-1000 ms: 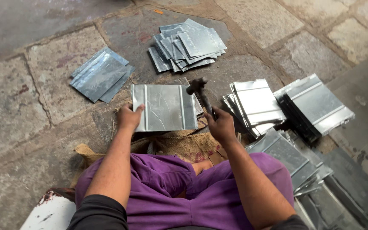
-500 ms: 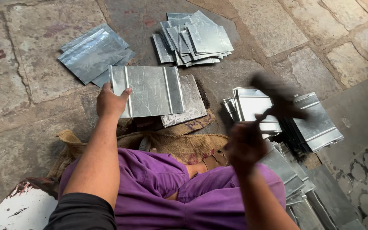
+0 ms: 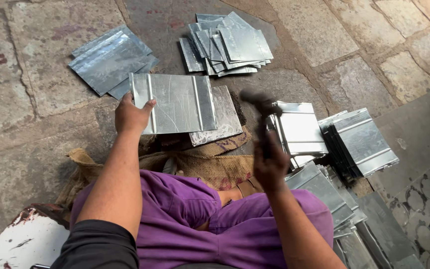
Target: The person sits on the ground and uses a hammer to flatten and shape rectangular metal sheets. They repeatedly pick up sheets, position them on a block, strike them with the hammer, and place the finished pieces into a stack.
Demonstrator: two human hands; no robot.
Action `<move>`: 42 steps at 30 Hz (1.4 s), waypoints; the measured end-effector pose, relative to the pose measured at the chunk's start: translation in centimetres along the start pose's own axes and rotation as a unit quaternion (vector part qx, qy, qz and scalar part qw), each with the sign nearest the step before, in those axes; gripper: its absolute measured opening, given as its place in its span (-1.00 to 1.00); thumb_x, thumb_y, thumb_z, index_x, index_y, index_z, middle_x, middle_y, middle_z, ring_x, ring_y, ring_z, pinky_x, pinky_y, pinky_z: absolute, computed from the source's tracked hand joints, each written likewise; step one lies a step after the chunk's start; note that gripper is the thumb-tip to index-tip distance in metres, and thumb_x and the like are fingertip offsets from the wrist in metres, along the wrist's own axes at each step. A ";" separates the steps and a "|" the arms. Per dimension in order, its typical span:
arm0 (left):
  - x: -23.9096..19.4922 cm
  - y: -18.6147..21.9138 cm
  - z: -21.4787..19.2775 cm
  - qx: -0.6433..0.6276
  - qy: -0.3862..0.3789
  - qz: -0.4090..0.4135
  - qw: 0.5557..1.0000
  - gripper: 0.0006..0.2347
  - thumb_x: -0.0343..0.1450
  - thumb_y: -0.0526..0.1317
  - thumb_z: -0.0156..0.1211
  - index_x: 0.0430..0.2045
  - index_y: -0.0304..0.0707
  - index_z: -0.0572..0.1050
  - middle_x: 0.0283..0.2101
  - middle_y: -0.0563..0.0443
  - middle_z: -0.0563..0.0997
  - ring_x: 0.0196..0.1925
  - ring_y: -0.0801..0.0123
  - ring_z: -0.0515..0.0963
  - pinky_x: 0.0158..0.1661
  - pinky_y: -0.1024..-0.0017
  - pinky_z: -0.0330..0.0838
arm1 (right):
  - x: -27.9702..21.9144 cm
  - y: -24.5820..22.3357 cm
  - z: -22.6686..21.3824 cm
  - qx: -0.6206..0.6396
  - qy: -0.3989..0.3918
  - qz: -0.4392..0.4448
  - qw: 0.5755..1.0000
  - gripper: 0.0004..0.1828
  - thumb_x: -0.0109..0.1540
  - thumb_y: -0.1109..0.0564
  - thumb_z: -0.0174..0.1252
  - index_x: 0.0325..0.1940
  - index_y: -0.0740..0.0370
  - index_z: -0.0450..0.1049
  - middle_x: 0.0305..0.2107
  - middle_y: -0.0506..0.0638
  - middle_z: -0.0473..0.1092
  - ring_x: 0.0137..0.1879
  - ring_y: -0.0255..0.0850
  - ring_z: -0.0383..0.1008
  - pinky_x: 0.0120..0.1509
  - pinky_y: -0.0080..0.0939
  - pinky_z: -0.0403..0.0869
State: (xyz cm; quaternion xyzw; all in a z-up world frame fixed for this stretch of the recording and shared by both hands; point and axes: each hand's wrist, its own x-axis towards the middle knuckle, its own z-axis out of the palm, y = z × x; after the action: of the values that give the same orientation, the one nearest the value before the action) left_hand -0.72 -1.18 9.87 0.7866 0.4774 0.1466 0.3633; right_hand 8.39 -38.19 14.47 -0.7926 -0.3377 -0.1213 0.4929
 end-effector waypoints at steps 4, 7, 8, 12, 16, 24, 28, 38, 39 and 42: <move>-0.6 0.0 0.1 -0.003 -0.040 -0.044 0.998 -0.41 0.36 0.16 0.36 0.10 -0.33 0.45 0.06 -0.16 0.65 0.08 0.07 0.66 0.05 0.16 0.55 | -1.6 1.1 1.3 -0.085 -0.123 0.040 0.988 -0.61 0.24 0.20 0.33 0.17 0.26 0.54 -0.34 0.12 0.55 -0.26 -0.29 0.58 -0.23 -0.28 0.49; -0.3 0.0 0.0 0.001 0.014 0.021 1.000 -0.32 0.31 0.14 0.45 0.16 -0.41 0.38 0.09 -0.27 0.58 0.10 -0.03 0.60 0.05 0.11 0.50 | -1.3 0.9 1.1 -0.082 -0.077 0.044 0.993 -0.60 0.23 0.16 0.34 0.14 0.29 0.52 -0.46 0.12 0.50 -0.39 -0.30 0.55 -0.32 -0.28 0.46; 0.0 -0.1 0.1 0.000 0.013 0.025 1.000 -0.32 0.32 0.14 0.44 0.16 -0.40 0.39 0.10 -0.27 0.58 0.11 -0.03 0.60 0.06 0.12 0.50 | -1.3 0.7 0.9 -0.061 -0.056 0.039 0.996 -0.62 0.25 0.17 0.31 0.14 0.29 0.52 -0.47 0.11 0.49 -0.40 -0.28 0.52 -0.32 -0.27 0.45; 0.2 -0.7 0.6 -0.002 0.007 0.006 1.000 -0.29 0.33 0.16 0.43 0.21 -0.41 0.35 0.14 -0.30 0.54 0.14 -0.05 0.57 0.06 0.10 0.50 | -1.2 0.1 0.6 0.037 -0.021 0.038 0.998 -0.70 0.33 0.21 0.24 0.15 0.30 0.50 -0.46 0.13 0.43 -0.37 -0.25 0.39 -0.29 -0.22 0.40; 0.3 -0.6 0.8 -0.004 -0.015 -0.012 1.000 -0.29 0.33 0.16 0.40 0.24 -0.37 0.34 0.14 -0.25 0.56 0.15 -0.02 0.59 0.09 0.11 0.50 | -1.3 0.1 1.4 -0.055 -0.146 0.081 0.984 -0.78 0.29 0.26 0.26 0.03 0.32 0.54 -0.47 0.08 0.49 -0.38 -0.35 0.51 -0.26 -0.30 0.46; 0.5 -0.8 0.9 0.010 -0.003 0.020 1.000 -0.32 0.35 0.16 0.40 0.18 -0.43 0.40 0.10 -0.30 0.58 0.11 -0.05 0.61 0.03 0.10 0.53 | 0.4 -2.0 -1.6 0.011 0.017 0.012 1.000 -0.77 0.35 0.25 0.22 0.09 0.33 0.55 -0.43 0.01 0.51 -0.36 -0.38 0.45 -0.30 -0.33 0.41; 0.5 -0.3 0.4 0.014 0.017 0.038 0.999 -0.34 0.32 0.16 0.44 0.12 -0.42 0.43 0.04 -0.29 0.60 0.04 -0.05 0.62 -0.04 0.10 0.53 | 0.5 -1.8 -0.8 0.064 0.144 -0.062 0.986 -0.77 0.40 0.25 0.18 0.15 0.36 0.50 -0.37 0.01 0.49 -0.27 -0.41 0.44 -0.18 -0.35 0.43; -0.1 -0.7 0.3 -0.005 0.025 0.061 0.998 -0.54 0.32 0.10 0.46 -0.12 -0.29 0.56 -0.17 -0.16 0.70 -0.15 0.08 0.70 -0.14 0.14 0.56 | 1.0 -0.7 0.7 0.001 0.000 0.052 0.999 -0.69 0.31 0.23 0.24 0.15 0.32 0.54 -0.44 0.08 0.53 -0.35 -0.30 0.51 -0.29 -0.29 0.48; -0.1 -0.9 0.3 -0.006 0.012 0.049 0.999 -0.55 0.34 0.10 0.44 -0.11 -0.28 0.56 -0.17 -0.14 0.71 -0.16 0.10 0.71 -0.14 0.15 0.57 | 1.1 -0.9 0.0 0.011 0.025 0.026 0.999 -0.70 0.34 0.24 0.21 0.17 0.31 0.54 -0.43 0.08 0.51 -0.35 -0.30 0.50 -0.30 -0.29 0.47; -0.3 -0.6 0.3 -0.007 -0.012 0.011 1.000 -0.55 0.36 0.10 0.40 -0.07 -0.27 0.54 -0.17 -0.12 0.70 -0.18 0.13 0.71 -0.15 0.15 0.58 | 1.3 -1.6 -0.8 0.018 0.103 -0.025 0.994 -0.67 0.37 0.24 0.19 0.24 0.33 0.48 -0.45 0.07 0.49 -0.37 -0.29 0.46 -0.30 -0.28 0.42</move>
State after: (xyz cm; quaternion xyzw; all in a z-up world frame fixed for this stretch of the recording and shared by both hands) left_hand -1.02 -1.42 9.27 0.7911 0.4630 0.1447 0.3727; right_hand 8.44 -37.90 16.61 -0.7582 -0.3071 -0.2080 0.5362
